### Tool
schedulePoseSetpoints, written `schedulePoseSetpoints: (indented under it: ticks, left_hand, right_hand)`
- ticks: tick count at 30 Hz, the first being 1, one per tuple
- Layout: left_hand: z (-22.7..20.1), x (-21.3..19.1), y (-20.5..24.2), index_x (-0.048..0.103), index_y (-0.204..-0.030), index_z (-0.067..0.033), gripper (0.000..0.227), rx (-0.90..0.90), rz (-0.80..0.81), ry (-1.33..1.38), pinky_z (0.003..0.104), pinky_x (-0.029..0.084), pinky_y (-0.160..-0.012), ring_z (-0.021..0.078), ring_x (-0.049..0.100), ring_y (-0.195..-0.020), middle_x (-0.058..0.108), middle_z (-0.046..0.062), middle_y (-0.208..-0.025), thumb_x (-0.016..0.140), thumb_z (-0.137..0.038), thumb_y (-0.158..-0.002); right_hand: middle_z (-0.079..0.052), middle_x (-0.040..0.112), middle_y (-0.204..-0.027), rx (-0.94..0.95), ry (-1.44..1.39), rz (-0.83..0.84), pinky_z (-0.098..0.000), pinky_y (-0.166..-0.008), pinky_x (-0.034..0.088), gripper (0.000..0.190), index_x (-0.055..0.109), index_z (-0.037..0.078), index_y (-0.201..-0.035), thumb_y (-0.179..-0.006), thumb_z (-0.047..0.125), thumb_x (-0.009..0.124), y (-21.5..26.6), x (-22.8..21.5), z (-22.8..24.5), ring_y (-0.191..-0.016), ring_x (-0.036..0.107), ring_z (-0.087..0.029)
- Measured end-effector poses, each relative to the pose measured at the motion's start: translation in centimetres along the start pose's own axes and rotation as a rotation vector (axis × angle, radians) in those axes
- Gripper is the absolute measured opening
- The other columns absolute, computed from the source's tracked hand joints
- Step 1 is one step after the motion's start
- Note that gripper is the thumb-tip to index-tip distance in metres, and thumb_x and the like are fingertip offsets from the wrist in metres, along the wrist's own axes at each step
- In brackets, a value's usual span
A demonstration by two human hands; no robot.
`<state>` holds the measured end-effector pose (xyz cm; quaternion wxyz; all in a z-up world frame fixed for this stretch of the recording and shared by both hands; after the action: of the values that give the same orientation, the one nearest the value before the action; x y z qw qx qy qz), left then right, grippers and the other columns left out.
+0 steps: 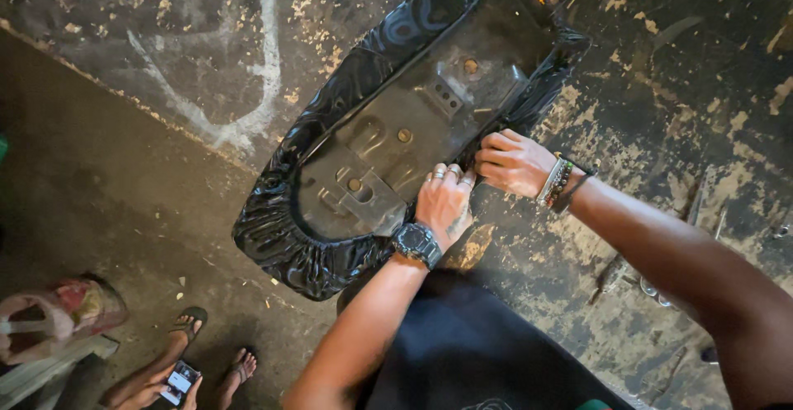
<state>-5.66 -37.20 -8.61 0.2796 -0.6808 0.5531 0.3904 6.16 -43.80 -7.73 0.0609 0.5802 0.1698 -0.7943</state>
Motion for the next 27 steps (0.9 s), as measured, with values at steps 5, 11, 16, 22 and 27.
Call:
schedulePoseSetpoints:
  ticks: [5,11,16,22,27]
  left_hand:
    - [0.0,0.0,0.0,0.067,-0.118,-0.0026,0.065,0.009,0.028,-0.047,0.045,0.048,-0.096,0.0367,0.057,-0.116,0.064,0.019,-0.117,0.088,-0.025,-0.060]
    - [-0.2,0.3,0.0,0.068,-0.116,-0.0026,0.062,0.032,0.021,-0.057,0.045,0.046,-0.101,0.0360,0.057,-0.120,0.064,0.018,-0.122,0.088,-0.026,-0.062]
    - [0.1,0.8,0.4,0.067,-0.120,-0.0011,0.066,0.037,0.020,-0.077,0.045,0.046,-0.102,0.0359,0.056,-0.120,0.064,0.018,-0.124,0.087,-0.027,-0.062]
    - [-0.2,0.6,0.6,0.066,-0.125,-0.0018,0.056,0.032,-0.114,-0.047,0.044,0.049,-0.100,0.0327,0.060,-0.116,0.067,0.015,-0.119,0.075,-0.016,-0.072]
    - [-0.1,1.0,0.5,0.066,-0.122,0.0017,0.057,0.029,-0.100,0.021,0.044,0.049,-0.094,0.0328,0.061,-0.108,0.068,0.017,-0.110,0.070,-0.016,-0.068]
  right_hand:
    - [-0.006,0.067,-0.100,-0.025,0.003,0.017,-0.0411,-0.086,0.050,0.019,0.064,0.010,-0.084,-0.073,0.019,0.077,-0.2,0.4,-0.2,-0.105,0.061,-0.027]
    - [-0.006,0.065,-0.096,-0.060,0.004,0.030,-0.0411,-0.085,0.050,0.018,0.065,0.010,-0.084,-0.074,0.018,0.078,-0.7,0.2,-0.2,-0.104,0.061,-0.026]
    - [-0.005,0.072,-0.102,0.069,0.189,0.157,-0.0455,-0.101,0.050,0.015,0.073,0.014,-0.087,-0.082,0.028,0.079,-0.6,0.2,0.4,-0.108,0.064,-0.023]
    - [-0.021,0.070,-0.118,1.531,0.057,0.151,-0.0498,-0.084,0.055,0.056,0.077,0.005,-0.110,-0.104,0.057,0.060,21.1,-3.5,2.2,-0.105,0.067,-0.036]
    - [-0.014,0.077,-0.075,2.083,-0.285,0.126,-0.0382,-0.076,0.057,0.060,0.078,-0.001,-0.102,-0.087,0.057,0.077,38.0,4.8,10.3,-0.070,0.074,-0.025]
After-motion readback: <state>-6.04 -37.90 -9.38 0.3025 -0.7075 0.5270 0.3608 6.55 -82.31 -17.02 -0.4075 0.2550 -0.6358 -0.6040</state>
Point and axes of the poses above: each hand's wrist, its own y-axis away from the middle knuckle, its own x-axis out of the palm, z = x × y, the point moved 6 cm from there along -y, towards the middle knuckle
